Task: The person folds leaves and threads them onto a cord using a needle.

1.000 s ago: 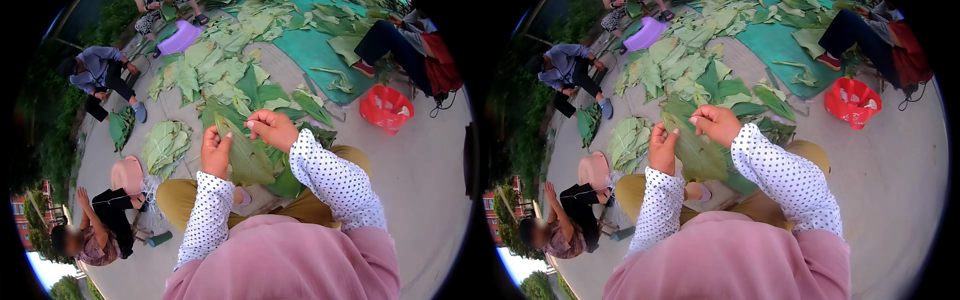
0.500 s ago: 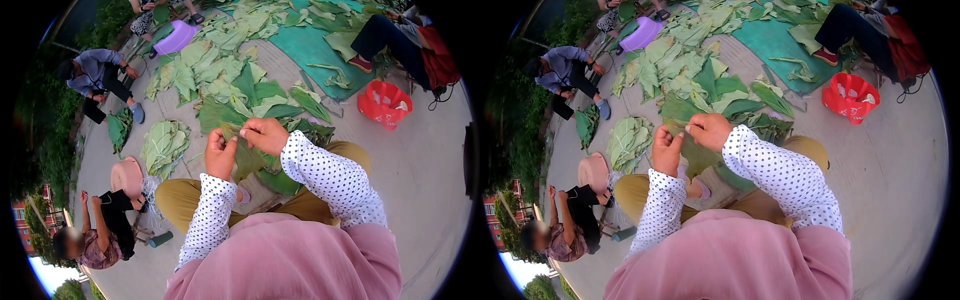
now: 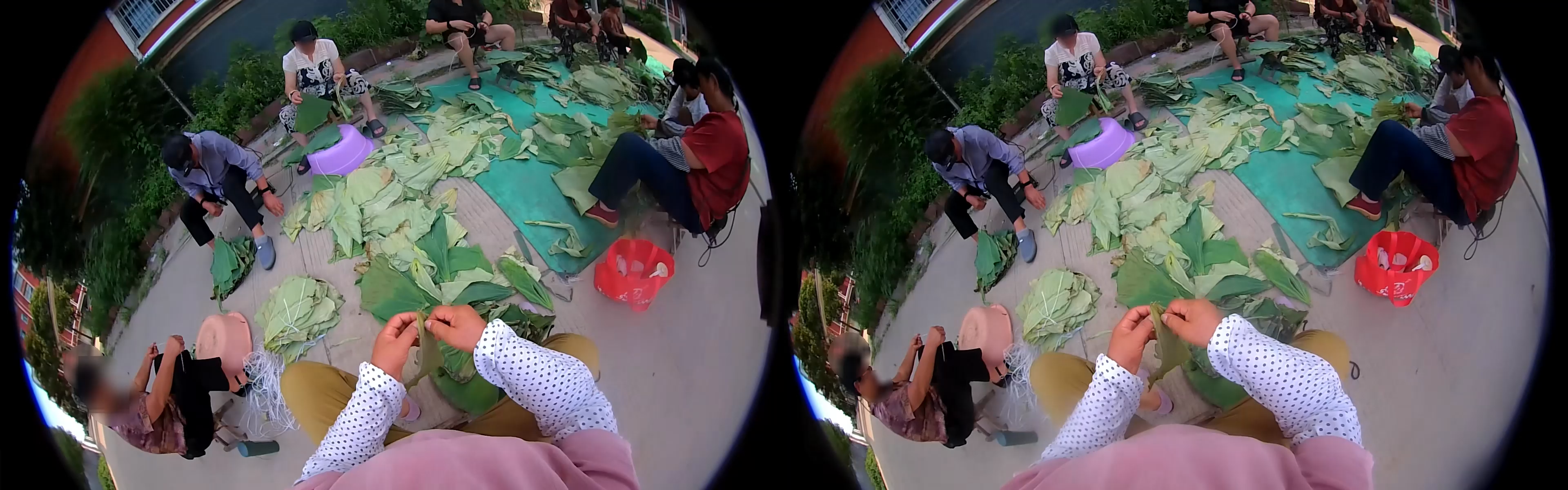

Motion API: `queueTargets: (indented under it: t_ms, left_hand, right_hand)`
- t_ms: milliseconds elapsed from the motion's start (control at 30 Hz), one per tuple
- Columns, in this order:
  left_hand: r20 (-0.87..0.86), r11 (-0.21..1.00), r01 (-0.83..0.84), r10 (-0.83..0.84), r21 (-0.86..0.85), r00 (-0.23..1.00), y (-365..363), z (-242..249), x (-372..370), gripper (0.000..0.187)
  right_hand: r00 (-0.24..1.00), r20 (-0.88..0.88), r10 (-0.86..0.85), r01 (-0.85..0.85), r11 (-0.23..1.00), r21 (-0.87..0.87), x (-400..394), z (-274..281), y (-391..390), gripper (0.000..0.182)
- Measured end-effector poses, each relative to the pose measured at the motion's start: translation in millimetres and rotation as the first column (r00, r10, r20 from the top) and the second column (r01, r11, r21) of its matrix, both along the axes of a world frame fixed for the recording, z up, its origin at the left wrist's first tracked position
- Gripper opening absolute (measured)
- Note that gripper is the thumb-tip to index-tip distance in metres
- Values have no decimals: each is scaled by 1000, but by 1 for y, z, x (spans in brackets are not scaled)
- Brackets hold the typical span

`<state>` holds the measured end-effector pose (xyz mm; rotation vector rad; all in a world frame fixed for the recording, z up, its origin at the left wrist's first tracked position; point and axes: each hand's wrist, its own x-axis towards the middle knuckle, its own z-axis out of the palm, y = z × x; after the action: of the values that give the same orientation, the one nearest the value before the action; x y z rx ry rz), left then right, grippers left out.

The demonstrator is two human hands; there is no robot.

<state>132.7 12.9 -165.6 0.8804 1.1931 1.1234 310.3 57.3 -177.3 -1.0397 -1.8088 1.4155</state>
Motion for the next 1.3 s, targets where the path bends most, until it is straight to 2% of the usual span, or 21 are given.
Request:
queueTargets:
  t_ms: [67, 133, 200, 233, 267, 333, 433, 500, 567, 633, 733, 767, 900, 933, 967, 1033, 1067, 1133, 1167, 1233, 1300]
  left_hand:
    - [-8, 1000, 10, -10, -8, 1000, -4, -2, 1, 12]
    - [-53, 998, -58, 58, 18, 997, -3, -5, 1, 10]
    - [-109, 996, -59, 66, 60, 992, -3, -9, -1, 9]
    - [-169, 992, -58, 76, 111, 983, -3, -12, -2, 8]
    - [-193, 990, -64, 88, 129, 977, -4, -10, 0, 8]
    - [-303, 982, -49, 103, 181, 947, -10, -10, 5, 7]
    - [-597, 953, 123, 70, 276, 799, -14, -14, 6, 12]
    - [-584, 968, 114, 41, 225, 811, -14, -22, 3, 12]
    - [-566, 974, 104, 30, 204, 824, -15, -25, 4, 12]
    - [-368, 976, 1, 81, 218, 926, -15, -10, 7, 12]
    - [-246, 977, -57, 108, 204, 963, -18, 24, 7, 13]
    - [-175, 974, -109, 145, 199, 974, -20, 36, 7, 14]
    - [-37, 945, -136, 154, 297, 987, -33, 69, -6, 15]
    - [-8, 933, -140, 152, 332, 988, -36, 75, -9, 16]
    - [-3, 935, -150, 159, 321, 987, -39, 80, -12, 16]
    - [36, 920, -119, 113, 374, 993, -44, 88, -18, 18]
    - [48, 915, -116, 106, 387, 993, -48, 91, -19, 19]
    - [38, 922, -112, 105, 371, 994, -50, 94, -19, 18]
    - [23, 925, -96, 94, 367, 995, -50, 93, -20, 18]
    - [7, 936, -99, 103, 339, 995, -47, 86, -19, 17]
    - [-7, 947, -101, 108, 304, 994, -41, 75, -17, 17]
  right_hand:
    - [997, 71, 5, -8, 999, 38, 1, -1, 0, 22]
    - [998, 56, 29, -50, 907, 419, 1, -4, 4, 23]
    - [969, 199, -148, 27, 862, 507, 2, -3, -3, 26]
    - [983, 122, -139, 65, 876, 478, 1, -7, 0, 32]
    - [997, -2, -76, 74, 973, 220, -2, -5, -3, 43]
    - [999, -22, 38, -37, 999, 22, 0, 19, -9, 53]
    - [1000, -12, 28, -25, 976, 216, -2, 1, -13, 33]
    - [995, -17, -97, 98, 957, 274, -7, -14, -11, 23]
    - [990, 54, -132, 126, 987, 99, 1, -16, -12, 19]
    - [986, 48, -160, 149, 972, 179, 5, -38, -8, 19]
    - [962, 212, -171, 200, 972, -122, 16, -65, 4, 22]
    - [964, 217, -157, 223, 917, -330, 24, -79, 9, 23]
    - [847, 511, -146, 383, 834, -397, 61, -137, 20, 23]
    - [783, 607, -137, 407, 851, -333, 71, -154, 21, 26]
    - [670, 737, -92, 308, 937, -163, 84, -186, 24, 31]
    - [346, 938, -6, 216, 974, -73, 88, -170, 18, 34]
    - [341, 940, 0, 209, 975, -76, 87, -159, 14, 34]
    - [239, 957, -166, 266, 959, 99, 83, -144, 7, 36]
    - [236, 958, -162, 259, 961, 98, 79, -136, 9, 36]
    - [421, 856, -299, 219, 950, 224, 67, -127, 17, 42]
    - [741, 575, -347, 127, 913, 388, 55, -126, 30, 40]
